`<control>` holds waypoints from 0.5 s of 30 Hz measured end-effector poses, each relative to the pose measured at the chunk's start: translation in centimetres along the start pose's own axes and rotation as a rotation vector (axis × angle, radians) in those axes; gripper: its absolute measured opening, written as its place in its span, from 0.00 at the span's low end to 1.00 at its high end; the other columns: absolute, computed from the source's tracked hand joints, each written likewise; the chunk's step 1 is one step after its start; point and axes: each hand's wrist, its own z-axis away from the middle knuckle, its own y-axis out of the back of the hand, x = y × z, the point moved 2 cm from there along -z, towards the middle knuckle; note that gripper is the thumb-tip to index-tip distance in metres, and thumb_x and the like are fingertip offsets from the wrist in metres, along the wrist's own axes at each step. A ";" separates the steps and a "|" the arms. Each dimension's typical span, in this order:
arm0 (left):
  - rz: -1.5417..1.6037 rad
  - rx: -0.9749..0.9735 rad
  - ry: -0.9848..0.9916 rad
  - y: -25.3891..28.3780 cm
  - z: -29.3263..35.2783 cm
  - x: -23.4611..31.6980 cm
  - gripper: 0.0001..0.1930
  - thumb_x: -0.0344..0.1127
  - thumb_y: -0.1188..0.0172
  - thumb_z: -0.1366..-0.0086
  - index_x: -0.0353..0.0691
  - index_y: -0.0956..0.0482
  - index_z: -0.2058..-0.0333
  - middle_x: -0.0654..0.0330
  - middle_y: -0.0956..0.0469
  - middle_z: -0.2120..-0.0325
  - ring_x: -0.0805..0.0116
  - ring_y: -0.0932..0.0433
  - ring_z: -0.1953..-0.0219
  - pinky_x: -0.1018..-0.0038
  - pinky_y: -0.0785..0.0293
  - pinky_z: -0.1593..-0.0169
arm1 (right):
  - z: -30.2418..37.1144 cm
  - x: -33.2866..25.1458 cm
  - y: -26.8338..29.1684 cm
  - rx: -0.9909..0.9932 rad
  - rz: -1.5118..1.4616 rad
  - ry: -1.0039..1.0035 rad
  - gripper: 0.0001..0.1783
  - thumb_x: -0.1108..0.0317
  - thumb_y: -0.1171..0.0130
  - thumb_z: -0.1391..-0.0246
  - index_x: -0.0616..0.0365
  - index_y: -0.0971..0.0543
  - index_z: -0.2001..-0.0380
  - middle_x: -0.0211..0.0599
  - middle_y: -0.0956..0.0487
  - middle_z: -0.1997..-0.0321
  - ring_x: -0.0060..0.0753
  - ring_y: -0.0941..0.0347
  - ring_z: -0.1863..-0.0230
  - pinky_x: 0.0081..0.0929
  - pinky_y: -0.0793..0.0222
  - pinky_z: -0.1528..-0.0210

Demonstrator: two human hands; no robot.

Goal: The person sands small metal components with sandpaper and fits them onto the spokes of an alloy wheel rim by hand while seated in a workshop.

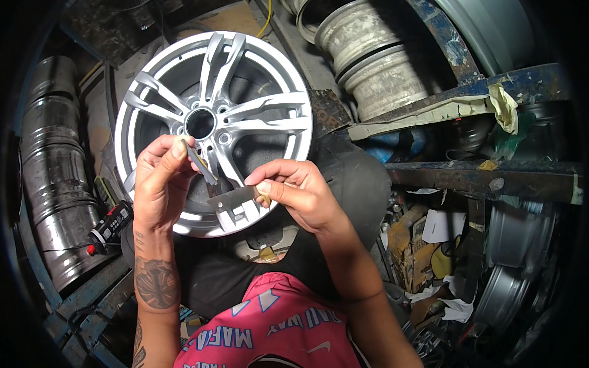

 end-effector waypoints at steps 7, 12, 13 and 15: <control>-0.122 0.039 -0.067 -0.1 -0.2 0.2 0.11 0.31 0.34 0.31 0.29 0.16 0.56 0.55 0.15 0.64 0.69 0.15 0.65 0.73 0.17 0.55 | -0.5 -0.3 0.5 0.016 -0.241 0.182 0.14 0.73 0.40 0.35 0.66 0.21 0.48 0.42 0.18 0.60 0.28 0.22 0.62 0.24 0.27 0.56; -0.126 -0.016 -0.123 -0.2 -0.1 0.1 0.10 0.30 0.34 0.31 0.28 0.17 0.55 0.55 0.15 0.62 0.69 0.15 0.63 0.72 0.17 0.53 | -0.5 -0.8 0.9 0.104 -0.156 0.241 0.17 0.71 0.39 0.34 0.64 0.23 0.44 0.43 0.17 0.59 0.30 0.22 0.62 0.26 0.26 0.54; -0.107 -0.054 -0.150 0.0 -0.1 0.1 0.10 0.29 0.34 0.31 0.28 0.17 0.55 0.55 0.15 0.62 0.68 0.15 0.62 0.70 0.17 0.52 | -0.4 -0.8 1.1 0.108 -0.158 0.257 0.17 0.71 0.39 0.34 0.64 0.23 0.44 0.43 0.17 0.59 0.30 0.22 0.62 0.26 0.26 0.54; -0.095 -0.110 -0.175 0.0 0.1 -0.2 0.10 0.29 0.35 0.30 0.29 0.18 0.55 0.54 0.16 0.62 0.66 0.16 0.61 0.68 0.17 0.51 | 0.3 -1.0 1.6 0.183 -0.103 0.277 0.17 0.72 0.39 0.35 0.64 0.23 0.45 0.44 0.16 0.57 0.31 0.20 0.60 0.28 0.25 0.52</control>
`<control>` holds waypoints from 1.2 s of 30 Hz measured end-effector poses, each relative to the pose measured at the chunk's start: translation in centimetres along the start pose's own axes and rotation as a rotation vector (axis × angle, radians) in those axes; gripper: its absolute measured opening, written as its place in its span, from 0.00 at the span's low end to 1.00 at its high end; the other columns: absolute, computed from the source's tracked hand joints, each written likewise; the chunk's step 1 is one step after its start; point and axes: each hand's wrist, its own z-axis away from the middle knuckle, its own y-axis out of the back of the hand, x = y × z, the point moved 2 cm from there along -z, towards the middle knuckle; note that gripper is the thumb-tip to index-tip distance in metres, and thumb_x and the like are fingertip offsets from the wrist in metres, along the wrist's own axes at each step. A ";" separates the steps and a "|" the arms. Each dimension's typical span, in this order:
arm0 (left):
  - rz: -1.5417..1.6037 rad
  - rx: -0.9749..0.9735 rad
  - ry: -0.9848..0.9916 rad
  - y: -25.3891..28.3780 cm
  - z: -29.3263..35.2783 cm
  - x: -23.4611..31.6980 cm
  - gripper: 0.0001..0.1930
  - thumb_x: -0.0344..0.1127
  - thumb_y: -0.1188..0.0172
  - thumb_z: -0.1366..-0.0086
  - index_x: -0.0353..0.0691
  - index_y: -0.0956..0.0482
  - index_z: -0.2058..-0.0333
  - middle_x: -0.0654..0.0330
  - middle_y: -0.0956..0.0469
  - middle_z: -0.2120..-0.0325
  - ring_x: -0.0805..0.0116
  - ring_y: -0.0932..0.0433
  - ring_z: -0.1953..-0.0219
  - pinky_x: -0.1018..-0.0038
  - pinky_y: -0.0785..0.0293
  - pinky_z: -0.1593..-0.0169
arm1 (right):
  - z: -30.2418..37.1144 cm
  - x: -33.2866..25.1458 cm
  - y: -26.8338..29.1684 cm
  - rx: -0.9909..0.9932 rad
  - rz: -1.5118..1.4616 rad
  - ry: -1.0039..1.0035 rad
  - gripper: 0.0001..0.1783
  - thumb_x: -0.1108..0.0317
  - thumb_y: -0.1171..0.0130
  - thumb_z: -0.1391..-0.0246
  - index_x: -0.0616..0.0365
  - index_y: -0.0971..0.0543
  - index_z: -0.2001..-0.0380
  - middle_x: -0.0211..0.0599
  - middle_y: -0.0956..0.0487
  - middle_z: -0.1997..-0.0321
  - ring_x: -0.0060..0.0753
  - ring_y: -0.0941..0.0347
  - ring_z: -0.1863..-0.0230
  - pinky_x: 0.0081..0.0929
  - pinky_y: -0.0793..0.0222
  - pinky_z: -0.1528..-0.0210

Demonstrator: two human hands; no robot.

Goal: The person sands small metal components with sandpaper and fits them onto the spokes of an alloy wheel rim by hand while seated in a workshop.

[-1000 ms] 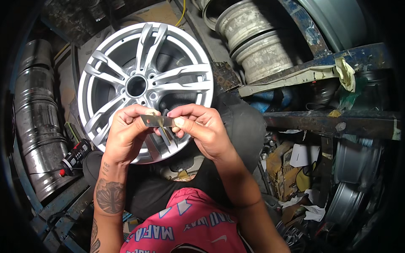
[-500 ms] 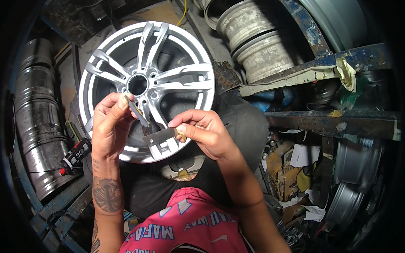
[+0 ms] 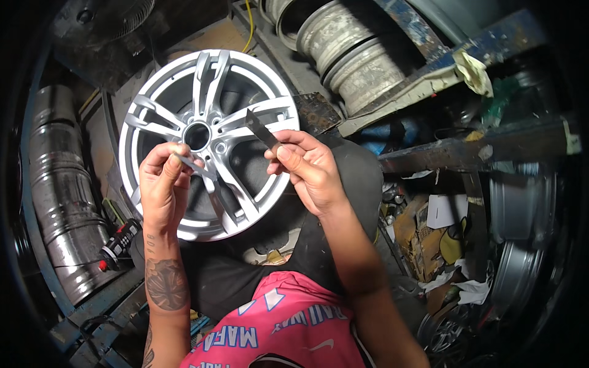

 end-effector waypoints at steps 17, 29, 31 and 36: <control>0.093 0.015 -0.042 8.0 -0.9 -0.9 0.15 0.38 0.42 0.24 0.34 0.24 0.46 0.60 0.23 0.52 0.70 0.22 0.51 0.69 0.27 0.40 | 38.8 -17.0 15.3 1.052 0.574 0.934 0.06 0.67 0.44 0.32 0.57 0.28 0.60 0.33 0.26 0.70 0.28 0.28 0.68 0.28 0.28 0.60; 0.074 -0.057 -0.006 9.3 -1.7 -3.3 0.15 0.37 0.39 0.26 0.32 0.22 0.48 0.60 0.21 0.52 0.70 0.22 0.50 0.62 0.30 0.34 | 68.7 -32.7 26.3 1.896 1.096 0.564 0.13 0.73 0.46 0.34 0.58 0.17 0.50 0.29 0.16 0.62 0.23 0.24 0.61 0.23 0.31 0.56; 0.094 -0.065 -0.033 9.9 -2.1 -3.7 0.15 0.37 0.39 0.26 0.31 0.22 0.48 0.59 0.22 0.52 0.69 0.22 0.50 0.62 0.30 0.35 | 72.3 -33.8 27.1 1.963 1.115 0.455 0.14 0.73 0.47 0.36 0.57 0.16 0.51 0.30 0.15 0.61 0.25 0.23 0.60 0.25 0.30 0.55; -0.073 0.072 -0.074 9.3 0.1 1.5 0.17 0.38 0.38 0.27 0.30 0.22 0.48 0.57 0.22 0.52 0.68 0.22 0.51 0.64 0.27 0.40 | 68.2 -30.4 31.7 2.100 1.430 -0.299 0.15 0.64 0.39 0.46 0.44 0.11 0.57 0.42 0.15 0.47 0.44 0.21 0.47 0.38 0.30 0.41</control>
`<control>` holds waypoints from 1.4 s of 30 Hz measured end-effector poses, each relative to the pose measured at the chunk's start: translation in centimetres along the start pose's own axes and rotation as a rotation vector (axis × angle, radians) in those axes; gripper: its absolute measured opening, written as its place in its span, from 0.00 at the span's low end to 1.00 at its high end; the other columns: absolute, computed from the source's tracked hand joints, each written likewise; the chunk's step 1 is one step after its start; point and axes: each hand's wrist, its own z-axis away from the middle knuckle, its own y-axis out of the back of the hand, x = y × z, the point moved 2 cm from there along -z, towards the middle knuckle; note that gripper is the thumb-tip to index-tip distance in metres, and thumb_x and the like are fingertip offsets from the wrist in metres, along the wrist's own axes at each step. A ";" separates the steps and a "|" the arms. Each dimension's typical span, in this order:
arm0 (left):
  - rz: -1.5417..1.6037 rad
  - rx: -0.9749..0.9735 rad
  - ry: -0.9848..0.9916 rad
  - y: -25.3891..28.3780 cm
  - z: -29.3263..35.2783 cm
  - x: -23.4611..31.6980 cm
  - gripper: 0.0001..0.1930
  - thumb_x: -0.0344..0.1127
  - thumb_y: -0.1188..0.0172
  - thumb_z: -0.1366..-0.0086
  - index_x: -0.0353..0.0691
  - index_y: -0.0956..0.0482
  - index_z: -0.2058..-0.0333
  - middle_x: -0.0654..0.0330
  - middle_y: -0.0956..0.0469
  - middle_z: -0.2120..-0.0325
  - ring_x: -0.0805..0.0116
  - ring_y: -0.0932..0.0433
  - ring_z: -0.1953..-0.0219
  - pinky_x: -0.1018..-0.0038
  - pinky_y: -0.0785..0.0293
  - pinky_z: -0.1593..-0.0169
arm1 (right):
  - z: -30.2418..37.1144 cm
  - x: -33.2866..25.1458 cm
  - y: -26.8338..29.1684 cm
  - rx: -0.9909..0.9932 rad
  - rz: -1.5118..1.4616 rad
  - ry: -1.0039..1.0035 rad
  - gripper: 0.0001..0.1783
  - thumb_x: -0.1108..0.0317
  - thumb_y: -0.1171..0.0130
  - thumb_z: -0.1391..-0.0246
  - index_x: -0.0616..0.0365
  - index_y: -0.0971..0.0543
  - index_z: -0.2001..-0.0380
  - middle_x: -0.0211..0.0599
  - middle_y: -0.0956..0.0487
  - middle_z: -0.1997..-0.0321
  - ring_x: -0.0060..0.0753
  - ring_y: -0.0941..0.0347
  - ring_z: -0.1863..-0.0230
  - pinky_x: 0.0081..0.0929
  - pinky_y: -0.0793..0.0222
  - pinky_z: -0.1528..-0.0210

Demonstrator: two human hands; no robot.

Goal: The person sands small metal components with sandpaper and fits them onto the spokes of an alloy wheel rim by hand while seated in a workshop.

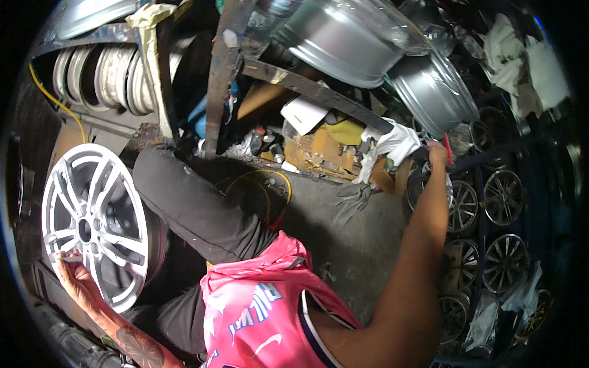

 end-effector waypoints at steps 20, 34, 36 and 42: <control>-0.108 -0.045 0.104 -9.2 1.1 -3.8 0.09 0.29 0.32 0.33 0.30 0.15 0.58 0.59 0.16 0.67 0.74 0.20 0.63 0.78 0.26 0.54 | 59.4 -53.8 -4.3 -0.774 -0.781 1.809 0.20 0.59 0.37 0.39 0.57 0.18 0.47 0.46 0.16 0.50 0.47 0.21 0.46 0.40 0.27 0.42; -0.400 0.236 0.171 -7.8 -2.5 -2.5 0.10 0.31 0.28 0.35 0.30 0.13 0.59 0.60 0.13 0.67 0.79 0.19 0.64 0.82 0.24 0.57 | 69.0 -59.6 -10.3 -0.928 -1.030 1.609 0.06 0.71 0.34 0.42 0.57 0.15 0.62 0.43 0.15 0.69 0.46 0.17 0.67 0.37 0.22 0.64; -0.381 0.243 0.187 -8.1 -3.0 -2.6 0.10 0.31 0.28 0.36 0.30 0.13 0.60 0.61 0.14 0.68 0.81 0.20 0.66 0.83 0.24 0.59 | 69.1 -59.0 -10.1 -0.675 -1.013 1.727 0.09 0.74 0.34 0.46 0.55 0.16 0.60 0.39 0.18 0.70 0.43 0.19 0.69 0.37 0.23 0.65; -0.313 0.256 0.237 -8.6 -2.7 -3.4 0.11 0.33 0.29 0.35 0.32 0.14 0.60 0.62 0.15 0.69 0.79 0.20 0.66 0.81 0.26 0.58 | 68.4 -58.6 -10.0 -0.625 -1.016 1.778 0.09 0.75 0.35 0.45 0.58 0.16 0.60 0.41 0.18 0.69 0.42 0.19 0.69 0.34 0.22 0.63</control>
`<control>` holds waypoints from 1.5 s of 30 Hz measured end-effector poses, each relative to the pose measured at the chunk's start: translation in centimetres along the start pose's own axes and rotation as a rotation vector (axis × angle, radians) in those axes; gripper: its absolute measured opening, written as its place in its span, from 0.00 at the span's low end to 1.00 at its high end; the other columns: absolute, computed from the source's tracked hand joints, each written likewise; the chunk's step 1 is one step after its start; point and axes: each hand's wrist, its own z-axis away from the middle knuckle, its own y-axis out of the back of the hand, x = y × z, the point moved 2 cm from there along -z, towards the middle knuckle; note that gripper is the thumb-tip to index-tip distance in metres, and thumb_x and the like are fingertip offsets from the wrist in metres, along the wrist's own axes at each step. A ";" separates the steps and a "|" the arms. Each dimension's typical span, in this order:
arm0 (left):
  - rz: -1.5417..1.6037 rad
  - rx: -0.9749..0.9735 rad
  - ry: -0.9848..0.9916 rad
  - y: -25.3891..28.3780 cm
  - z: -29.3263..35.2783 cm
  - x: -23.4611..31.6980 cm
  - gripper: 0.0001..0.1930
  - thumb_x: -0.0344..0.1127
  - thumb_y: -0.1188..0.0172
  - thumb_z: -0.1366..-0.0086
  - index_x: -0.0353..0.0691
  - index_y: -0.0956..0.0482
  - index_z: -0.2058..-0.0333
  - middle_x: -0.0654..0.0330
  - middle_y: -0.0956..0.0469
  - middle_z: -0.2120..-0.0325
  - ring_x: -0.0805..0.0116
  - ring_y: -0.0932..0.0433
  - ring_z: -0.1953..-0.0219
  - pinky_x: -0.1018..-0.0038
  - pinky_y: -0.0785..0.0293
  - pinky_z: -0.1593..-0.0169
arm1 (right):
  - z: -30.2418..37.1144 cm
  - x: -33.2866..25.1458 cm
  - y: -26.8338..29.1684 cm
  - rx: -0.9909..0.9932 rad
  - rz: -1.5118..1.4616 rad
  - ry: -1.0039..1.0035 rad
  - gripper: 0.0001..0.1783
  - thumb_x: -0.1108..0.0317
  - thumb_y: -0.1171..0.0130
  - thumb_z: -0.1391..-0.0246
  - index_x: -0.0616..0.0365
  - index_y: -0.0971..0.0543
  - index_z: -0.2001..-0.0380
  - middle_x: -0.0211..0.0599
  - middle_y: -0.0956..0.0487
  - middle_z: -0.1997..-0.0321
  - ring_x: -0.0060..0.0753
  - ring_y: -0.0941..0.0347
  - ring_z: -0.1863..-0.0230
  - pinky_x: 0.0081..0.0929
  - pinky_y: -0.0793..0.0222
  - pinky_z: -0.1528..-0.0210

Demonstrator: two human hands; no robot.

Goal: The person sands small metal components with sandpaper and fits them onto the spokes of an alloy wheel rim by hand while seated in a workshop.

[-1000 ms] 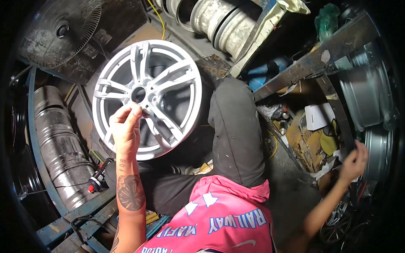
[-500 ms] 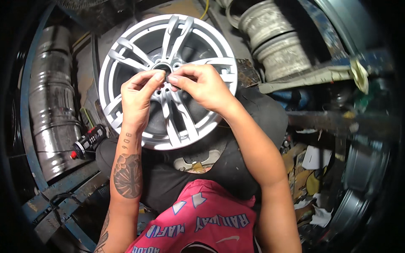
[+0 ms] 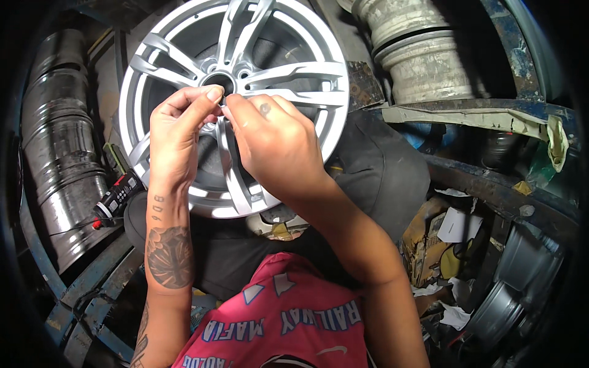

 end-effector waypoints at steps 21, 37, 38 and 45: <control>-0.542 -0.244 -0.458 1.5 -0.7 2.4 0.28 0.48 0.23 0.44 0.36 0.18 0.49 0.55 0.18 0.65 0.70 0.19 0.67 0.73 0.24 0.62 | 5.0 0.0 4.8 -0.289 -0.570 -0.713 0.12 0.72 0.41 0.33 0.68 0.16 0.51 0.32 0.20 0.72 0.20 0.25 0.71 0.21 0.28 0.69; 0.005 -0.243 -0.807 7.7 -2.9 -0.4 0.24 0.33 0.43 0.28 0.33 0.31 0.36 0.50 0.21 0.49 0.60 0.19 0.48 0.64 0.19 0.44 | 7.2 -4.0 2.2 -1.026 0.192 -0.001 0.11 0.69 0.36 0.48 0.52 0.17 0.60 0.35 0.20 0.74 0.44 0.21 0.72 0.38 0.28 0.66; 0.382 -0.365 -0.678 7.8 -3.1 -1.4 0.24 0.33 0.44 0.27 0.32 0.33 0.36 0.49 0.22 0.48 0.58 0.20 0.46 0.62 0.19 0.42 | 7.2 -4.2 2.3 -1.029 0.199 0.015 0.11 0.70 0.37 0.48 0.53 0.17 0.60 0.35 0.21 0.74 0.43 0.21 0.71 0.37 0.28 0.65; 1.010 -0.461 -0.356 7.4 -0.6 -1.1 0.24 0.34 0.49 0.24 0.33 0.37 0.33 0.47 0.24 0.43 0.56 0.22 0.43 0.58 0.21 0.39 | 7.5 -3.9 2.1 -1.021 0.185 0.048 0.12 0.71 0.38 0.51 0.54 0.17 0.61 0.34 0.22 0.74 0.40 0.22 0.69 0.37 0.31 0.64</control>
